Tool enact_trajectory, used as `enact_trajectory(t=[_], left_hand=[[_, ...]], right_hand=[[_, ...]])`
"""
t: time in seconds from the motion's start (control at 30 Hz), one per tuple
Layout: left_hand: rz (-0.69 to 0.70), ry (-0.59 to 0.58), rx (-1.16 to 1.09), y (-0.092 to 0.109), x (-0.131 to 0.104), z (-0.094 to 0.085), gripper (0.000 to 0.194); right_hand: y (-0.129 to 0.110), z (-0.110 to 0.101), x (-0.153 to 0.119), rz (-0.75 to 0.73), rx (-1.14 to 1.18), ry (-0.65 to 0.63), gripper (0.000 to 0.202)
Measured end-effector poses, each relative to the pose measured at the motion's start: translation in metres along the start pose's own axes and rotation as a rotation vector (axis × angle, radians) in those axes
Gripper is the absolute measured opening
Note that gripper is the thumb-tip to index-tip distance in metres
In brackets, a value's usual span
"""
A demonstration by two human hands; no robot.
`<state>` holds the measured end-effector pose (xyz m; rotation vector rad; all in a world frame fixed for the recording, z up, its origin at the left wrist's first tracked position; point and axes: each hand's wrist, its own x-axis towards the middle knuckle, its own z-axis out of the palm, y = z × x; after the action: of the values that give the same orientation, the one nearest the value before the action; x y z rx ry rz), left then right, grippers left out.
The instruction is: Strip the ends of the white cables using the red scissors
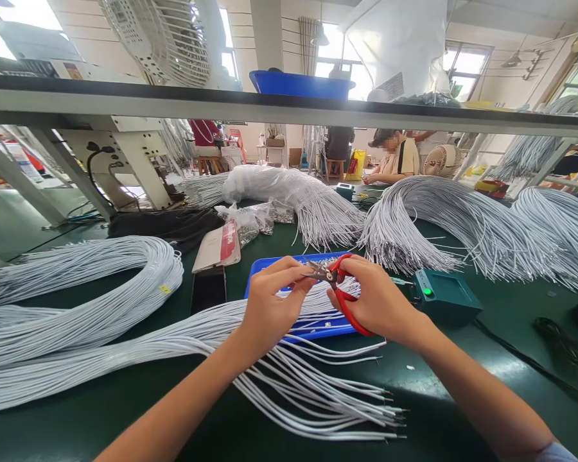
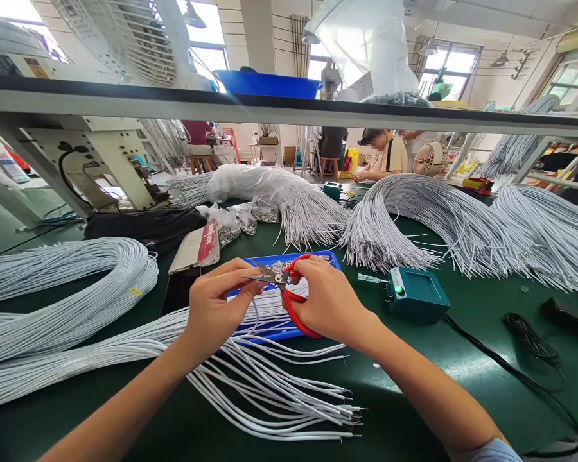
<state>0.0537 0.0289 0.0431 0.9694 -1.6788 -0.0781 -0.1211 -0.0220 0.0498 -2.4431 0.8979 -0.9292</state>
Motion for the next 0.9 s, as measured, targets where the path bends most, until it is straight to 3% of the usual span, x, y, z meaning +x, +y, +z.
enact_trajectory(t=[0.27,0.47,0.6,0.77,0.83,0.9], left_hand=[[0.136,0.023,0.065,-0.001,0.000,0.001,0.014],[0.142,0.014,0.039,0.002,-0.001,0.001,0.015],[0.072,-0.024,-0.001,-0.003,0.000,-0.001,0.015],[-0.138,0.145,-0.072,-0.010,0.010,-0.010,0.012],[-0.165,0.086,-0.081,-0.009,0.013,-0.010,0.015],[-0.121,-0.073,-0.042,-0.010,0.012,-0.008,0.019]], right_hand=[[-0.001,-0.001,-0.001,-0.020,-0.016,-0.022,0.011],[-0.005,-0.002,-0.002,-0.022,-0.001,-0.022,0.015],[-0.001,-0.003,0.001,-0.016,0.018,-0.026,0.015],[0.019,-0.006,0.014,0.113,0.008,-0.015,0.017],[0.019,-0.006,0.015,0.152,0.122,0.089,0.012],[0.014,-0.004,0.013,0.082,0.353,0.209,0.004]])
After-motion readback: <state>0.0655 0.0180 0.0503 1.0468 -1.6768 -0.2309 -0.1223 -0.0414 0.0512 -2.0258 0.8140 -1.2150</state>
